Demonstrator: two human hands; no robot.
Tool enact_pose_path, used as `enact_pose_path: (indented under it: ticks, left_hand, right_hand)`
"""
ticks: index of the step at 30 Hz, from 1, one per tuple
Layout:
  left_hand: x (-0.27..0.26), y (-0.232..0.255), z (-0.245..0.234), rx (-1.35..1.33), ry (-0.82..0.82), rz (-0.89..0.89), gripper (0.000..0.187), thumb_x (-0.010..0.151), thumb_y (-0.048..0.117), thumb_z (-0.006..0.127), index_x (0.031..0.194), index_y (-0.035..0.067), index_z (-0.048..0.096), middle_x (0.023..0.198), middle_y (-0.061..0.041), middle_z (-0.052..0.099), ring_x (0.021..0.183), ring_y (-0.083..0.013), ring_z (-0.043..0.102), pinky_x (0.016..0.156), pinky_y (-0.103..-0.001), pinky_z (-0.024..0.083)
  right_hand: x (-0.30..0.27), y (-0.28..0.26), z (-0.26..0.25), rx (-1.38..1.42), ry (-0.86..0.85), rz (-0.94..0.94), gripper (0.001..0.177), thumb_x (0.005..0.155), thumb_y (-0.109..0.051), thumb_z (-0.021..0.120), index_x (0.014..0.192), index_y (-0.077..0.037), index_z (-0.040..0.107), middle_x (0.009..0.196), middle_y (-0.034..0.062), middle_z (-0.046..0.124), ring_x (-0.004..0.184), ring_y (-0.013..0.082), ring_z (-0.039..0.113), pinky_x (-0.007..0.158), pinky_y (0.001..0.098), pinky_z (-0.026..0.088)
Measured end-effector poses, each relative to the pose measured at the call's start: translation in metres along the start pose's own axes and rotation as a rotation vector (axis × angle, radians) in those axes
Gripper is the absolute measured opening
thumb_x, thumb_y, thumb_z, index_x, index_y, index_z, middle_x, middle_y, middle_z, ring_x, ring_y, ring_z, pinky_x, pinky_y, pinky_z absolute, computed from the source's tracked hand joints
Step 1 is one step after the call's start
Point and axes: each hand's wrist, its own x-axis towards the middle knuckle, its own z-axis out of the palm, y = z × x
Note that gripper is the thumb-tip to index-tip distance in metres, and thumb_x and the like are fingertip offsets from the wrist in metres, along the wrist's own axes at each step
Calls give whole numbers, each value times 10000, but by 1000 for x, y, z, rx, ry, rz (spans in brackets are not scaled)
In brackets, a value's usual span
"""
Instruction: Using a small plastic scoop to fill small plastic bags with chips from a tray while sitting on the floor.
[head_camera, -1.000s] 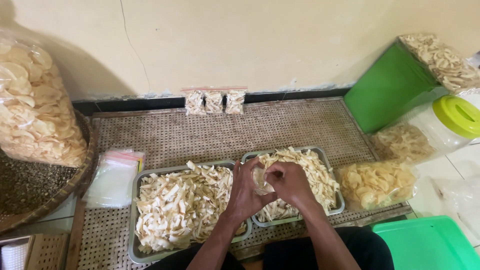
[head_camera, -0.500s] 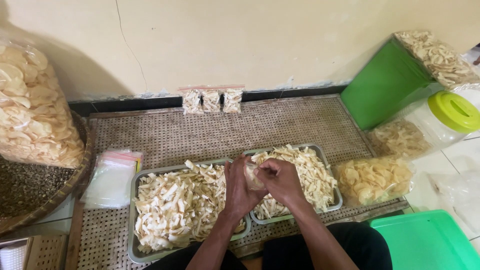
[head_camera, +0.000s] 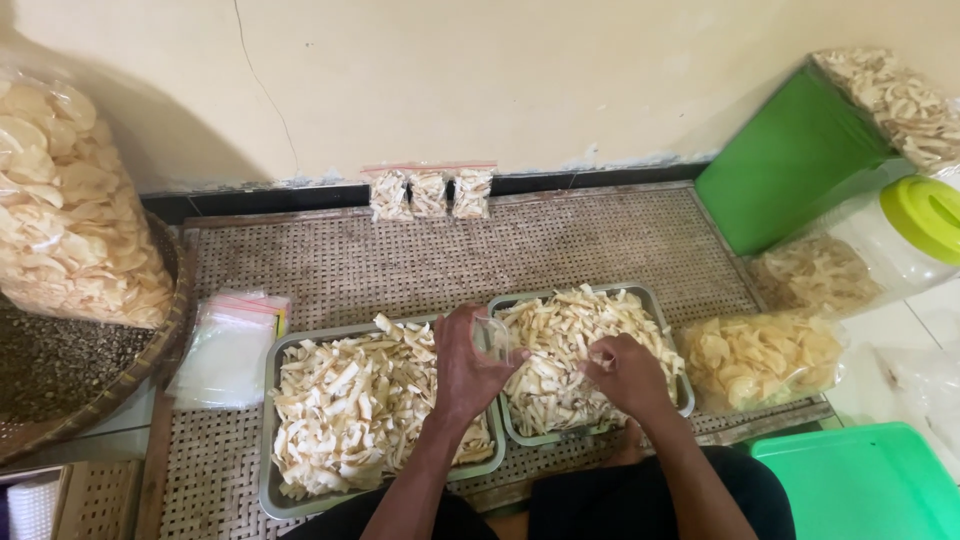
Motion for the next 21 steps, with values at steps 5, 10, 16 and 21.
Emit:
enact_pose_path:
  ticks: [5, 10, 16, 21]
  left_hand:
    - [-2, 1, -2, 26, -25, -16, 821, 670, 448, 967, 1249, 23, 569, 1237, -195, 615, 1337, -434, 526, 1201, -722, 152]
    - [-1, -5, 0, 47, -46, -17, 826, 664, 452, 967, 1254, 29, 573, 1230, -183, 612, 1335, -423, 534, 1206, -714, 147]
    - [-6, -4, -1, 19, -72, -29, 807, 715, 441, 952, 1289, 47, 544, 1273, -180, 592, 1381, -419, 486, 1233, -676, 133]
    - [-6, -3, -2, -2, -82, -40, 776, 738, 425, 933, 1287, 43, 539, 1263, -196, 590, 1376, -455, 471, 1230, -691, 134]
  right_hand:
    - [-14, -21, -2, -125, -153, 125, 638, 823, -443, 784, 1378, -239, 545, 1279, 113, 582, 1154, 450, 674, 994, 577, 567]
    - [-1, 6, 20, -77, -115, 106, 591, 862, -424, 756, 1387, -246, 550, 1240, 88, 603, 1148, 434, 678, 974, 562, 568]
    - [4, 26, 45, -29, 76, 53, 482, 809, -390, 798, 1258, -251, 691, 1006, 34, 718, 1025, 310, 741, 896, 497, 601]
    - [13, 45, 59, 104, 242, 51, 244, 843, -301, 743, 1083, -291, 780, 812, 41, 763, 880, 310, 755, 796, 478, 606]
